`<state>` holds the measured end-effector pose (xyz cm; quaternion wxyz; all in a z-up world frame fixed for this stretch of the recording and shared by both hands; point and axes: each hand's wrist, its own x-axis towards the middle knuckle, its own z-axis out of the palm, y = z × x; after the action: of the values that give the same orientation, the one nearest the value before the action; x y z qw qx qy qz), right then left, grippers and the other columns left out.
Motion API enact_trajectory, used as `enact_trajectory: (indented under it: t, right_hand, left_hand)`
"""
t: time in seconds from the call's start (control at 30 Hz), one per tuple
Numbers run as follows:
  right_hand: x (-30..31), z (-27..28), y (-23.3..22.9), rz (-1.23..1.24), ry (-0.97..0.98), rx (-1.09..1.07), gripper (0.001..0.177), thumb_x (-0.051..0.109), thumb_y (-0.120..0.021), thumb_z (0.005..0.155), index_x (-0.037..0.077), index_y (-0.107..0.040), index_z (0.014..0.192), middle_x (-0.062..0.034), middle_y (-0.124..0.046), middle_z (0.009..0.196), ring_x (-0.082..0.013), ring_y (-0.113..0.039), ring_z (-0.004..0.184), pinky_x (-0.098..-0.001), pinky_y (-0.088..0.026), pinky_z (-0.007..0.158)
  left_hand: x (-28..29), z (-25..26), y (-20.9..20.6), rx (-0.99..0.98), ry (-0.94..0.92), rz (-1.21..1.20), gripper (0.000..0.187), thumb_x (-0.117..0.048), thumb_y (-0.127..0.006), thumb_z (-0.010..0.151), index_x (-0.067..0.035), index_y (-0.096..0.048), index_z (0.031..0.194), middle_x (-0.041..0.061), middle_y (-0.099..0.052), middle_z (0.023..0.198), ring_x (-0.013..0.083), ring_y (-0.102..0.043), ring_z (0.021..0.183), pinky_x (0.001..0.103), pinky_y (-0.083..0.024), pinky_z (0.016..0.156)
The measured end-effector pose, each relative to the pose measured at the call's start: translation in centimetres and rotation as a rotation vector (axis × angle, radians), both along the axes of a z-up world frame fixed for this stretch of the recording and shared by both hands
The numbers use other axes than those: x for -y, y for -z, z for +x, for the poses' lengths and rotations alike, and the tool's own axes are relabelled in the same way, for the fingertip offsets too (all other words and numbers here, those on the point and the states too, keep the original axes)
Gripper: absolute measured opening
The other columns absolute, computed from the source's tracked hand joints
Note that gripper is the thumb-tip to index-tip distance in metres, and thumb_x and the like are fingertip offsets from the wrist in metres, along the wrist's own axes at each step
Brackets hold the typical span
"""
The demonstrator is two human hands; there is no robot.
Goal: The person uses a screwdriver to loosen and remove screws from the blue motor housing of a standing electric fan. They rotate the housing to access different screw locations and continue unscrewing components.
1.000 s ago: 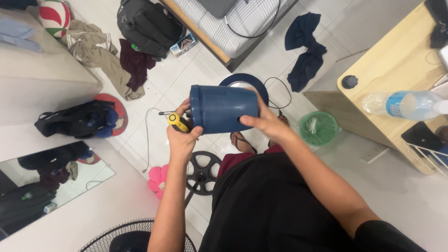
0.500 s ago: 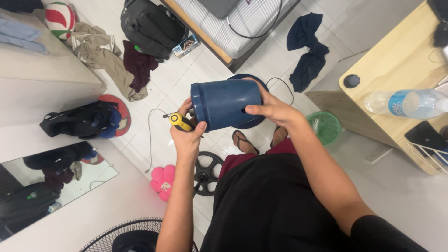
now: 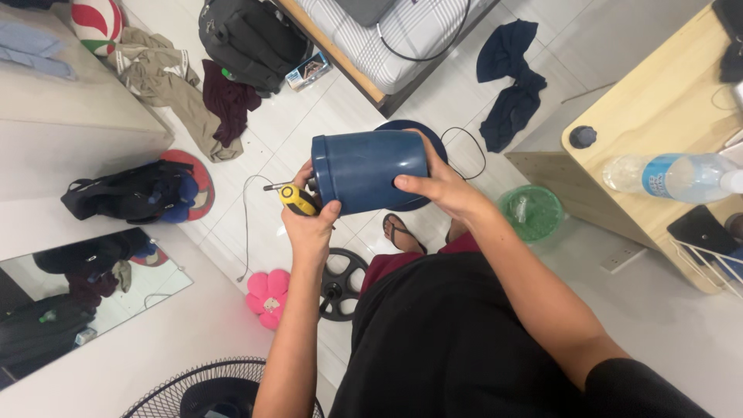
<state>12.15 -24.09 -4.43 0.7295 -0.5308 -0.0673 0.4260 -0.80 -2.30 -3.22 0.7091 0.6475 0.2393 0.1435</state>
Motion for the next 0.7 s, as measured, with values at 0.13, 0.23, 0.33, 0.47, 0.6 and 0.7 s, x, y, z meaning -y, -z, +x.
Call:
enact_trajectory:
  t: [0.13, 0.23, 0.33, 0.47, 0.6, 0.7]
  right_hand:
    - [0.1, 0.2, 0.5, 0.0, -0.035, 0.032, 0.096, 0.034, -0.081, 0.079, 0.011, -0.03, 0.157, -0.016, -0.043, 0.15, -0.0311, -0.037, 0.148, -0.0455, -0.03, 0.121]
    - [0.8, 0.8, 1.4, -0.023, -0.068, 0.003, 0.109, 0.043, -0.085, 0.076, 0.014, -0.023, 0.16, -0.0163, -0.038, 0.156, -0.0317, -0.031, 0.152, -0.0458, -0.026, 0.122]
    - [1.1, 1.5, 2.4, 0.086, -0.147, -0.038, 0.121, 0.059, -0.083, 0.075, 0.016, -0.013, 0.163, -0.0161, -0.027, 0.163, -0.0318, -0.02, 0.155, -0.047, -0.024, 0.122]
    - [1.0, 0.8, 3.0, 0.074, -0.102, -0.119, 0.122, 0.067, -0.077, 0.076, 0.016, -0.011, 0.164, -0.0147, -0.022, 0.165, -0.0308, -0.015, 0.156, -0.0458, -0.023, 0.122]
    - [0.3, 0.3, 3.2, 0.045, -0.022, -0.1, 0.116, 0.058, -0.08, 0.079, 0.012, -0.016, 0.162, -0.0179, -0.029, 0.162, -0.0331, -0.023, 0.154, -0.0455, -0.025, 0.122]
    - [0.3, 0.5, 3.0, 0.038, -0.022, -0.077, 0.115, 0.055, -0.081, 0.078, 0.011, -0.016, 0.162, -0.019, -0.032, 0.16, -0.0343, -0.027, 0.153, -0.0459, -0.027, 0.122]
  left_hand:
    - [-0.2, 0.1, -0.4, 0.006, 0.034, 0.035, 0.091, -0.044, -0.092, 0.077, 0.007, -0.053, 0.141, 0.017, -0.051, 0.155, 0.0243, -0.058, 0.133, 0.036, -0.053, 0.11]
    - [-0.2, 0.2, -0.7, -0.041, 0.048, -0.026, 0.091, -0.044, -0.092, 0.074, 0.007, -0.052, 0.139, 0.015, -0.05, 0.154, 0.0233, -0.063, 0.122, 0.035, -0.058, 0.099]
    - [-0.3, 0.1, -1.1, -0.046, 0.052, -0.063, 0.09, -0.042, -0.091, 0.074, 0.007, -0.052, 0.138, 0.015, -0.05, 0.154, 0.0225, -0.064, 0.119, 0.034, -0.06, 0.095]
    - [-0.3, 0.2, -1.4, -0.025, 0.062, -0.028, 0.087, -0.039, -0.09, 0.077, 0.006, -0.052, 0.141, 0.014, -0.05, 0.155, 0.0205, -0.063, 0.123, 0.033, -0.059, 0.099]
    - [-0.1, 0.3, -1.2, 0.016, 0.074, -0.087, 0.088, -0.032, -0.092, 0.078, 0.007, -0.05, 0.145, 0.015, -0.051, 0.152, 0.0208, -0.061, 0.121, 0.033, -0.055, 0.101]
    - [0.1, 0.4, -1.1, 0.039, 0.066, -0.072, 0.084, -0.031, -0.091, 0.079, 0.006, -0.048, 0.141, 0.014, -0.045, 0.157, 0.0201, -0.057, 0.128, 0.036, -0.056, 0.104]
